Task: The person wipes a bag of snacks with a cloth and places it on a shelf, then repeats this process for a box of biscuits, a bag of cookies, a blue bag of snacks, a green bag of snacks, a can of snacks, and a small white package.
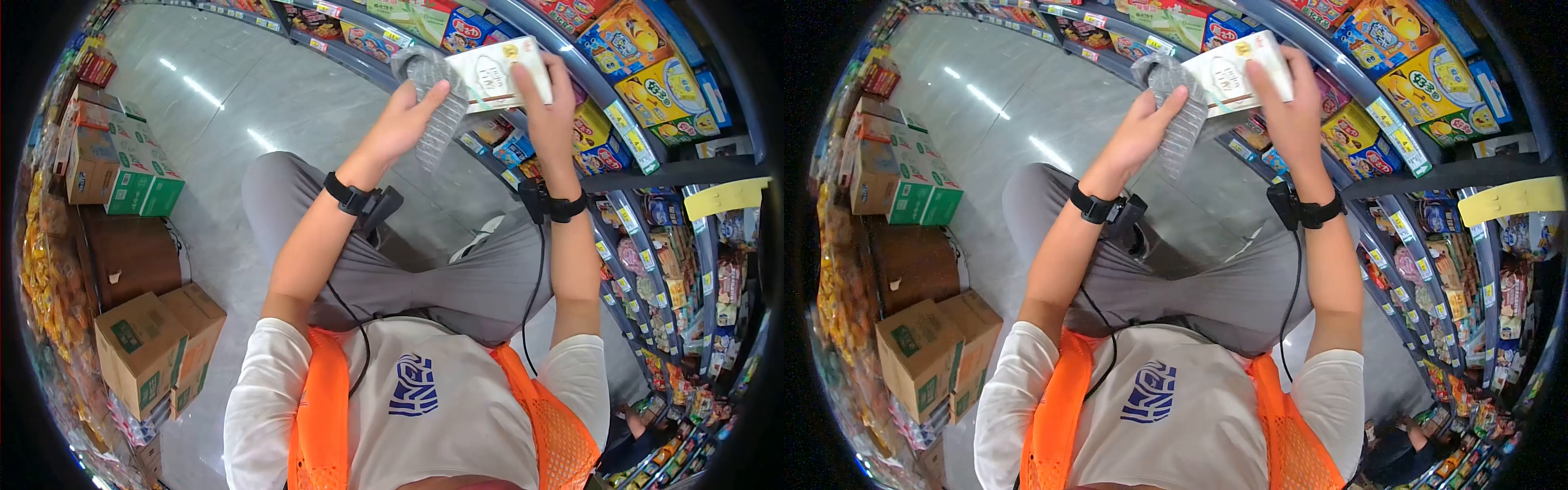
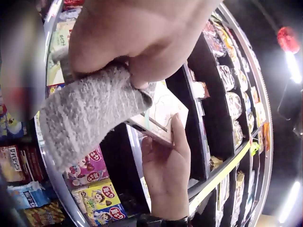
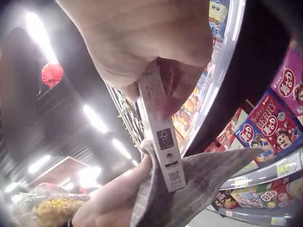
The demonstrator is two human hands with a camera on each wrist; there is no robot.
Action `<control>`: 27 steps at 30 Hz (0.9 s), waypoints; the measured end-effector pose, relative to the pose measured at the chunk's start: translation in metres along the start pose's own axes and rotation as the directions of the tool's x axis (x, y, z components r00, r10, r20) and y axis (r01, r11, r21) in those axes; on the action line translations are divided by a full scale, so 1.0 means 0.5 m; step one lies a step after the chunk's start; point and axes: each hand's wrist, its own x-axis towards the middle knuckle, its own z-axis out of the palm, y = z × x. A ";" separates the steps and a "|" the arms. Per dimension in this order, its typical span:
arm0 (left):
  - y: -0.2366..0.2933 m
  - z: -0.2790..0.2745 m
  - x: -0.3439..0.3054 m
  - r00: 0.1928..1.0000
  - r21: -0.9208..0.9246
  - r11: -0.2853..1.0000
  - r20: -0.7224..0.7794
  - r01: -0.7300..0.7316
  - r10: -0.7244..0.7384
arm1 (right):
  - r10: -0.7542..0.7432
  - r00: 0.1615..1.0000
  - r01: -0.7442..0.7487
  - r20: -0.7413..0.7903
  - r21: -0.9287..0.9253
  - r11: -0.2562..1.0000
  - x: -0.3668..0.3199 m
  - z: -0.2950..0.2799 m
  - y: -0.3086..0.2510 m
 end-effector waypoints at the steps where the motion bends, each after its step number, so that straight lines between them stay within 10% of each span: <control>1: -0.005 0.000 0.000 0.999 0.016 1.000 -0.050 -0.017 0.018 | -0.013 0.999 0.015 0.047 -0.045 0.999 -0.005 0.004 -0.011; 7: -0.019 -0.002 0.034 0.837 0.440 0.799 -0.166 -0.411 0.522 | -0.110 0.987 0.132 0.120 -0.186 0.974 -0.019 0.019 -0.048; 12: 0.032 0.009 0.024 0.811 0.512 0.659 0.145 -0.551 0.566 | -0.057 0.932 0.154 0.359 -0.246 0.957 -0.004 -0.010 -0.095; 16: 0.097 0.073 -0.006 0.854 0.411 0.762 0.091 -0.500 0.512 | 0.041 0.819 0.081 0.572 -0.187 0.979 0.003 -0.059 -0.175; 24: 0.163 0.125 -0.066 0.831 0.367 0.746 0.230 -0.556 0.506 | -0.008 0.857 0.263 0.515 -0.424 0.866 0.063 -0.226 -0.441; 27: 0.153 0.116 -0.054 0.865 0.335 0.798 0.221 -0.502 0.451 | 0.001 0.993 0.085 0.114 -0.749 0.657 0.098 -0.357 -0.595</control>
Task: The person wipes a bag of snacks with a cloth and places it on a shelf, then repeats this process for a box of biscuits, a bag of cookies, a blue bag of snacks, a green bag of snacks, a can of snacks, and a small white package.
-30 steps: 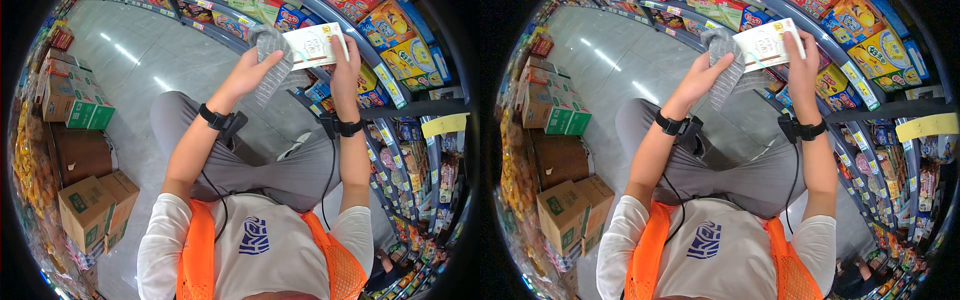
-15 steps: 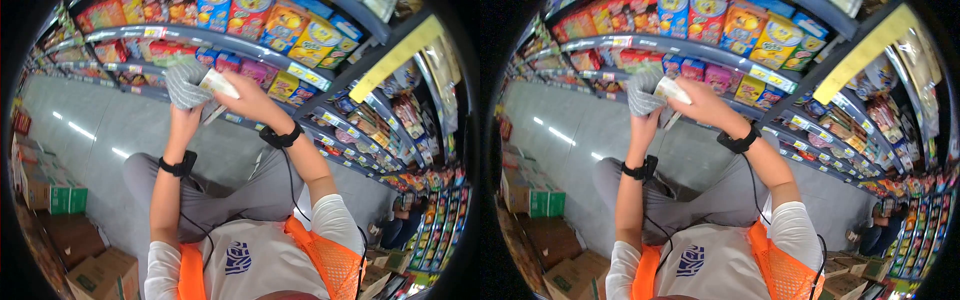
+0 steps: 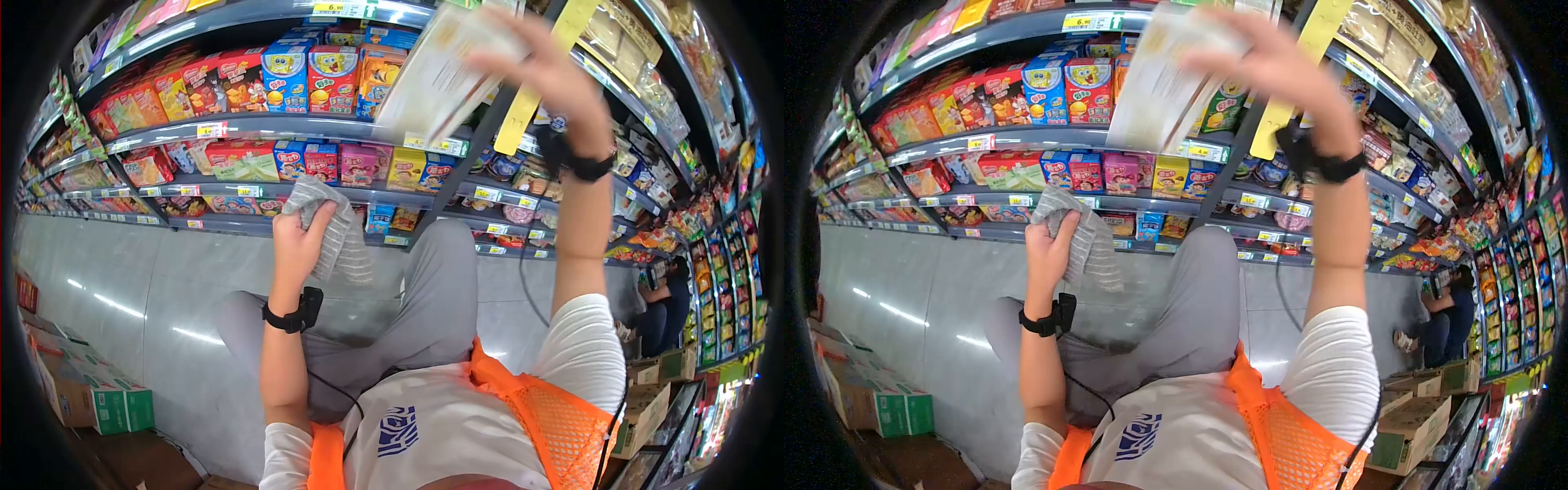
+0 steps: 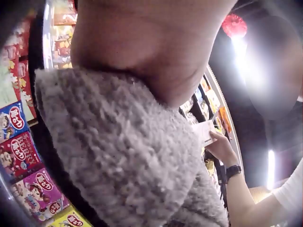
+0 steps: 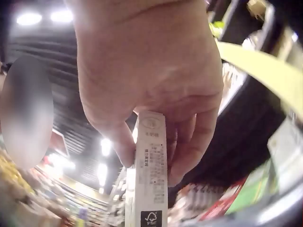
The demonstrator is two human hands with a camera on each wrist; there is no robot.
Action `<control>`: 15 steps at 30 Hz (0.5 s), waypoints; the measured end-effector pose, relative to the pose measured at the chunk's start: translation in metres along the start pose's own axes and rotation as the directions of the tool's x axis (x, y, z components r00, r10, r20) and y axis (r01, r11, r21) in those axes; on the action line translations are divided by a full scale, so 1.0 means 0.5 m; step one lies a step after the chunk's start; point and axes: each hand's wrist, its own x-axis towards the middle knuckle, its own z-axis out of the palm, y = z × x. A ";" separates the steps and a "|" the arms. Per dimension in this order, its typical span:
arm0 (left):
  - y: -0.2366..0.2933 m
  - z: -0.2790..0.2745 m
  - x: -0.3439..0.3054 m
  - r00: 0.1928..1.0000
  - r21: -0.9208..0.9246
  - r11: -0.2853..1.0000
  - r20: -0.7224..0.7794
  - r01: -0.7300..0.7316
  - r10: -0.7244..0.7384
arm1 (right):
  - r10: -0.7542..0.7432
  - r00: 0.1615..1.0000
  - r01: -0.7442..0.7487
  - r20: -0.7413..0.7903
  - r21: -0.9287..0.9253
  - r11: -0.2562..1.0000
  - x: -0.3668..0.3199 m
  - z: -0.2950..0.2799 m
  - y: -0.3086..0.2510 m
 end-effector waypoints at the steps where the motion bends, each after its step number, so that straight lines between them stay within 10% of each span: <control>1: -0.014 -0.004 -0.001 0.999 -0.012 0.999 0.012 0.033 -0.033 | -0.088 0.986 0.079 -0.144 -0.069 0.994 0.024 -0.071 0.056; 3: -0.027 -0.012 -0.001 0.995 -0.073 0.993 0.031 0.096 -0.094 | -0.131 0.986 0.126 -0.100 -0.055 0.991 0.056 -0.171 -0.013; 7: -0.024 -0.015 -0.003 0.989 -0.136 0.980 0.064 0.145 -0.137 | -0.320 0.914 0.077 -0.251 -0.664 0.743 0.111 -0.254 0.056; 15: -0.029 -0.009 -0.006 0.980 -0.119 0.985 0.169 0.124 -0.103 | -0.144 0.988 0.072 -0.063 -0.633 0.770 0.213 -0.242 0.079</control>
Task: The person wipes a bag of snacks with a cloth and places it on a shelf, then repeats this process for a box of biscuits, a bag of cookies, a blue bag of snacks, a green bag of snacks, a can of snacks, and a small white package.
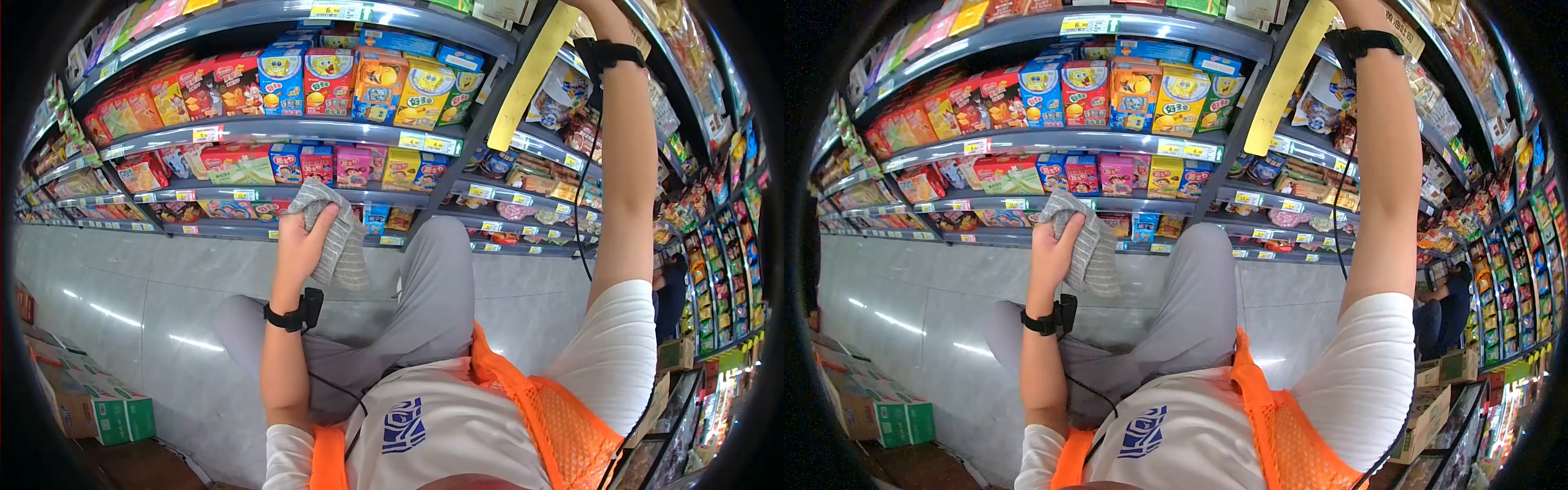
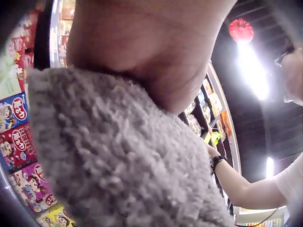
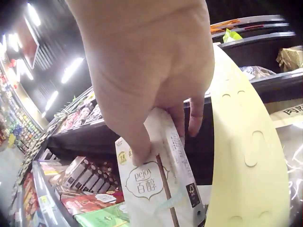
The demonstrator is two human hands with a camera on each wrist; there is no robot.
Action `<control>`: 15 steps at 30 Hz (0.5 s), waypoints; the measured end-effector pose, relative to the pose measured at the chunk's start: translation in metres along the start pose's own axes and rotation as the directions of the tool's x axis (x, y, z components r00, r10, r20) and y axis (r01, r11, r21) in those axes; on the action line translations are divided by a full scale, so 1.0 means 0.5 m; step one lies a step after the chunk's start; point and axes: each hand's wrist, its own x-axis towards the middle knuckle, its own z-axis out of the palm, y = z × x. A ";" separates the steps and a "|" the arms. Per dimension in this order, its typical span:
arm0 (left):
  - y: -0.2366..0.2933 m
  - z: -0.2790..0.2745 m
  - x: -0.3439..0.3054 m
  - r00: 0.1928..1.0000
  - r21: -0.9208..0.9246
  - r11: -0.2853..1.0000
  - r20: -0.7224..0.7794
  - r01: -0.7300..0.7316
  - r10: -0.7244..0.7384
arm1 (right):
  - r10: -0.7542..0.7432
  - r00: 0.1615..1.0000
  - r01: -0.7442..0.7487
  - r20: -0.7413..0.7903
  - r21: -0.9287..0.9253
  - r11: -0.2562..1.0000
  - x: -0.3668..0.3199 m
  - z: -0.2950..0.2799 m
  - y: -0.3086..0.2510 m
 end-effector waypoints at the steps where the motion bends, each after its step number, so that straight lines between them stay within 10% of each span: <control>1: 0.001 -0.001 0.000 1.000 0.029 0.999 0.004 -0.015 0.015 | 0.004 1.000 -0.004 -0.013 0.031 1.000 0.005 0.002 0.000; 15: -0.015 -0.003 0.004 0.999 0.017 0.999 0.010 0.033 -0.033 | 0.100 0.984 -0.031 0.151 -0.407 0.913 0.023 0.068 0.054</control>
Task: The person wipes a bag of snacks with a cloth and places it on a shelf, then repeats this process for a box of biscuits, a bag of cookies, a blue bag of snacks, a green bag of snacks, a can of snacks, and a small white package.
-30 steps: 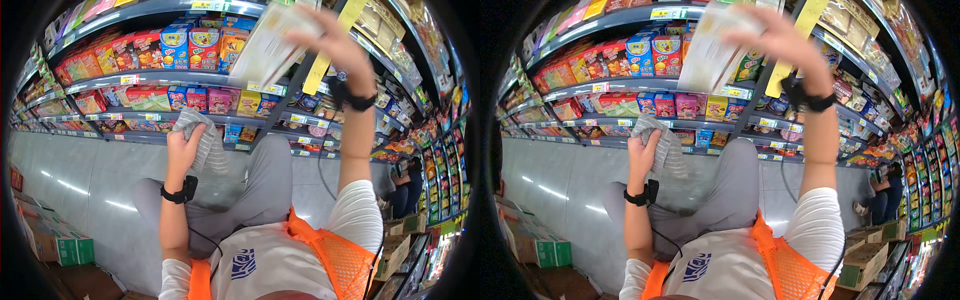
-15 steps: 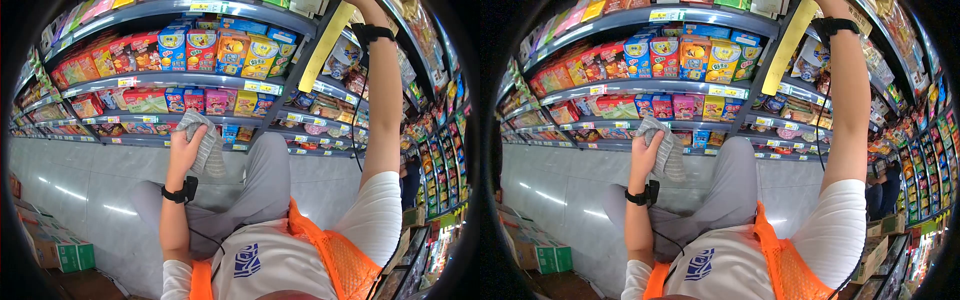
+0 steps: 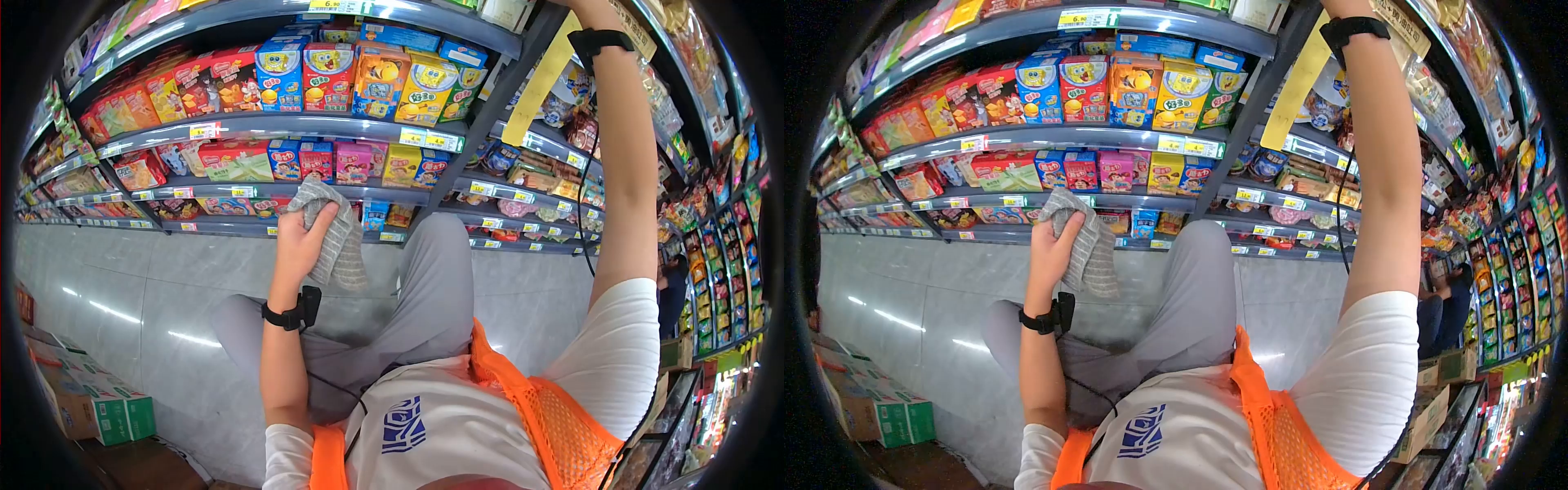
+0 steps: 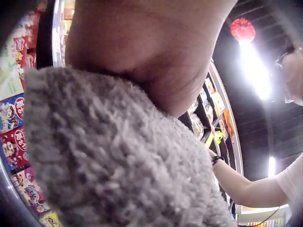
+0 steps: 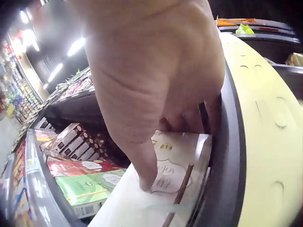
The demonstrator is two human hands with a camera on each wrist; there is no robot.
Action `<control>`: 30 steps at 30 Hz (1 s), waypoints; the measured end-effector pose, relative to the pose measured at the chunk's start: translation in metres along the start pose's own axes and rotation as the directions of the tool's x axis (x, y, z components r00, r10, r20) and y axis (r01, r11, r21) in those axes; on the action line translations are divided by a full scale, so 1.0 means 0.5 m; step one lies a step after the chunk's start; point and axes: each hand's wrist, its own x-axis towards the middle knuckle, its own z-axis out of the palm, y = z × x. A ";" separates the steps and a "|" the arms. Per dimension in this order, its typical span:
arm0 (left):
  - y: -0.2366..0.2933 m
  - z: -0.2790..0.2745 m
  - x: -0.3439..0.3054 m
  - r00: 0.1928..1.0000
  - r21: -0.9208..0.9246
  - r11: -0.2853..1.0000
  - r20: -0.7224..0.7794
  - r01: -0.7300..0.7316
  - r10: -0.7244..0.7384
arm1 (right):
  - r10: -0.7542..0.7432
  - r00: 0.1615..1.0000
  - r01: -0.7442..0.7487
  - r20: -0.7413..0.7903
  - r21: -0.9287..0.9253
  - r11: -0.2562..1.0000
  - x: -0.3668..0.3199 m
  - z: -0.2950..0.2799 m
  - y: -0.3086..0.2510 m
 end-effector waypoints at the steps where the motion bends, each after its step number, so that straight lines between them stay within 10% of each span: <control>1: 0.000 -0.001 0.000 1.000 0.011 1.000 0.018 0.009 -0.009 | 0.007 1.000 -0.007 -0.004 0.031 0.999 0.002 0.010 0.000; 21: 0.001 0.000 -0.019 0.997 -0.106 0.991 -0.001 0.081 -0.082 | -0.131 0.922 0.187 -0.363 0.124 0.974 -0.080 0.025 -0.072; 24: -0.004 -0.009 -0.015 0.998 -0.091 0.994 -0.015 0.057 -0.059 | -0.212 0.883 0.320 -0.418 0.209 0.924 -0.151 -0.016 -0.139; 28: 0.015 -0.012 -0.021 0.997 -0.068 0.996 -0.048 0.064 -0.067 | -0.289 0.874 0.485 -0.390 0.688 0.540 -0.277 -0.113 -0.220; 30: 0.044 -0.011 -0.027 0.995 -0.118 0.989 -0.026 0.093 -0.097 | -0.129 0.909 0.397 -0.397 0.726 0.561 -0.324 -0.121 -0.238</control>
